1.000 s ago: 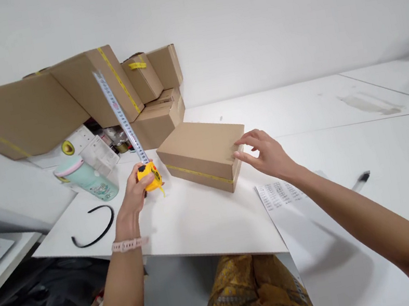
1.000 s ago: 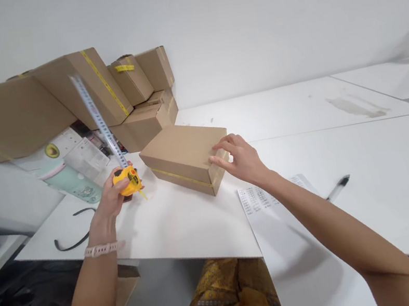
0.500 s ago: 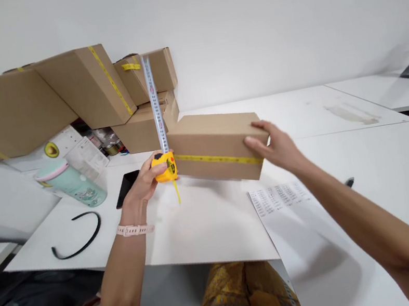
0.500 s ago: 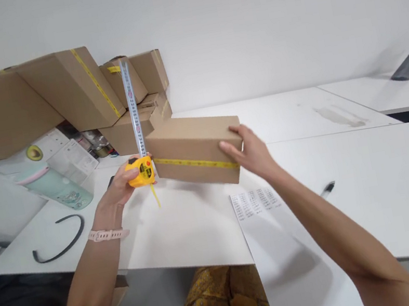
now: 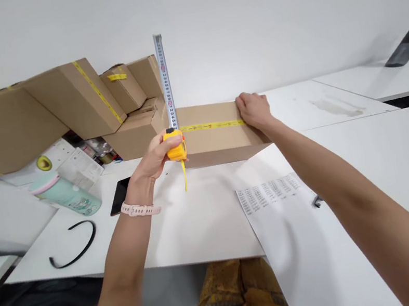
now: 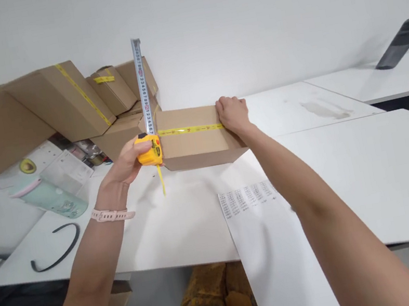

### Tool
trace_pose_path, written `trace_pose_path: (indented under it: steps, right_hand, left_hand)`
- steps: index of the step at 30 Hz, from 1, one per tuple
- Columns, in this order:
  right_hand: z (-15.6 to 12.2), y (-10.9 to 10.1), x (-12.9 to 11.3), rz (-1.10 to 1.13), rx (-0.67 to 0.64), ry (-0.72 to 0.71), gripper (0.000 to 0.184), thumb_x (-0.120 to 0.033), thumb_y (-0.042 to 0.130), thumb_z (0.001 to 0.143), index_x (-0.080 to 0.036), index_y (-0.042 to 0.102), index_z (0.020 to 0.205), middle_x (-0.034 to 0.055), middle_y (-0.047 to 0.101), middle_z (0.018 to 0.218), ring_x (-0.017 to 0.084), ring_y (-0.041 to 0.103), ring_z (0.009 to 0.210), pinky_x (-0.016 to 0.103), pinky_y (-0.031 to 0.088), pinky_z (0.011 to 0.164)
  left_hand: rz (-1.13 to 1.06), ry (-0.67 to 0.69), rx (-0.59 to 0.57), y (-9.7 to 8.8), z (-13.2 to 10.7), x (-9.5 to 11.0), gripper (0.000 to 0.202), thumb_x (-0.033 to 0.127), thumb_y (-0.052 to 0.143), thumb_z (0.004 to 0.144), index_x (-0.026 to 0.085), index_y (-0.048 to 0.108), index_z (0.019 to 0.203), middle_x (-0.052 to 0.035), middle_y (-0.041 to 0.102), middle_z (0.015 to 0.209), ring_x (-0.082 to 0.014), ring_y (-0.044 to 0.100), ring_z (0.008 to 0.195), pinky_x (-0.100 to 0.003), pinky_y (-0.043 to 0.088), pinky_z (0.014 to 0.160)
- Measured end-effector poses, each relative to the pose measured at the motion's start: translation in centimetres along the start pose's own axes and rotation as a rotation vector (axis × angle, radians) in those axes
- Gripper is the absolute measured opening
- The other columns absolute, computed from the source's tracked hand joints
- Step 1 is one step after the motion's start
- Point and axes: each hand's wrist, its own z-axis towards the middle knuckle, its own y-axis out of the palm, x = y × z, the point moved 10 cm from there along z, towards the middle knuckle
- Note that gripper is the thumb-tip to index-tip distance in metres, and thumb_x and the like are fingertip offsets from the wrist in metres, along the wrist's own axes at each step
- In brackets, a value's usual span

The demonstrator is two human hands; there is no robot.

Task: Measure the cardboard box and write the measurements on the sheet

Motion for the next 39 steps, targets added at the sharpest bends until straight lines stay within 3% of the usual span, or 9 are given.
trace_pose_path:
  steps: [4, 6, 8, 13, 17, 21, 26, 32, 39]
  right_hand:
    - [0.3, 1.5, -3.8, -0.038, -0.011, -0.08, 0.042, -0.026, 0.024, 0.103, -0.015, 0.065, 0.104, 0.0203, 0.072, 0.114, 0.035, 0.057, 0.108, 0.048, 0.034, 0.095]
    - [0.1, 1.7, -4.5, -0.052, -0.007, -0.082, 0.041, -0.023, 0.026, 0.103, -0.014, 0.066, 0.104, 0.0206, 0.072, 0.112, 0.035, 0.057, 0.107, 0.048, 0.034, 0.094]
    - [-0.1, 1.7, -4.7, -0.039, -0.001, -0.087, 0.04, -0.022, 0.027, 0.102, -0.015, 0.066, 0.101, 0.02, 0.073, 0.109, 0.035, 0.058, 0.105, 0.047, 0.034, 0.092]
    - [-1.1, 0.7, -4.4, 0.045, 0.043, -0.115, 0.04, -0.023, 0.025, 0.103, -0.018, 0.065, 0.101, 0.0167, 0.074, 0.105, 0.034, 0.058, 0.1, 0.046, 0.034, 0.093]
    - [-1.6, 0.1, -4.4, 0.11, 0.076, -0.12, 0.039, -0.023, 0.027, 0.102, -0.019, 0.06, 0.122, 0.014, 0.072, 0.102, 0.033, 0.058, 0.102, 0.046, 0.034, 0.093]
    - [-1.7, 0.0, -4.7, 0.191, 0.062, -0.174, 0.045, -0.012, 0.032, 0.094, -0.025, 0.056, 0.13, 0.0081, 0.072, 0.094, 0.031, 0.058, 0.099, 0.045, 0.033, 0.091]
    - [-2.0, -0.3, -5.3, 0.219, 0.08, -0.275, 0.051, -0.01, 0.039, 0.088, -0.03, 0.063, 0.129, 0.0078, 0.071, 0.103, 0.03, 0.055, 0.098, 0.045, 0.033, 0.088]
    - [-2.3, 0.4, -6.2, 0.206, 0.008, -0.397, 0.058, -0.01, 0.034, 0.093, -0.034, 0.071, 0.131, 0.0103, 0.069, 0.109, 0.03, 0.049, 0.1, 0.047, 0.031, 0.089]
    - [-2.1, 0.7, -5.9, 0.237, 0.005, -0.383, 0.053, -0.02, 0.031, 0.1, -0.034, 0.071, 0.133, 0.0119, 0.068, 0.107, 0.032, 0.047, 0.1, 0.049, 0.031, 0.089]
  left_hand:
    - [0.037, -0.059, 0.224, -1.8, -3.2, -1.6, 0.052, 0.045, 0.085, 0.062, 0.015, 0.059, 0.096, -0.0029, 0.061, 0.086, -0.0154, 0.06, 0.07, -0.033, 0.061, 0.059]
    - [0.02, -0.027, 0.338, -1.5, -6.0, -2.0, 0.054, 0.045, 0.086, 0.063, 0.016, 0.059, 0.1, -0.0046, 0.062, 0.097, -0.0154, 0.06, 0.076, -0.032, 0.06, 0.062]
    - [-0.069, -0.02, 0.316, 1.0, -8.6, -3.0, 0.057, 0.046, 0.087, 0.064, 0.019, 0.057, 0.104, -0.0048, 0.063, 0.104, -0.0151, 0.061, 0.077, -0.032, 0.06, 0.065]
    - [-0.261, -0.25, -0.039, 11.3, -13.2, -8.2, 0.056, 0.043, 0.085, 0.068, 0.019, 0.059, 0.111, -0.0019, 0.058, 0.097, -0.0142, 0.059, 0.075, -0.031, 0.058, 0.066]
    - [-0.336, -0.342, -0.101, 14.9, -14.8, -10.7, 0.056, 0.044, 0.085, 0.069, 0.018, 0.06, 0.113, 0.0001, 0.055, 0.093, -0.0117, 0.056, 0.074, -0.028, 0.055, 0.067]
    - [-0.365, -0.362, -0.085, 15.7, -15.0, -11.5, 0.058, 0.043, 0.085, 0.069, 0.017, 0.059, 0.113, 0.0011, 0.052, 0.089, -0.0115, 0.055, 0.074, -0.028, 0.053, 0.068]
    - [-0.396, -0.367, -0.085, 16.2, -14.6, -12.0, 0.057, 0.042, 0.086, 0.068, 0.017, 0.059, 0.112, 0.0003, 0.052, 0.091, -0.0109, 0.054, 0.072, -0.027, 0.051, 0.066]
    - [-0.402, -0.37, -0.061, 16.7, -14.9, -12.9, 0.057, 0.042, 0.088, 0.067, 0.017, 0.057, 0.107, -0.0002, 0.053, 0.093, -0.0091, 0.05, 0.072, -0.024, 0.047, 0.064]
    - [-0.339, -0.368, -0.045, 17.2, -14.7, -13.4, 0.057, 0.041, 0.087, 0.067, 0.017, 0.055, 0.107, 0.0014, 0.047, 0.088, -0.0086, 0.045, 0.07, -0.022, 0.044, 0.059]
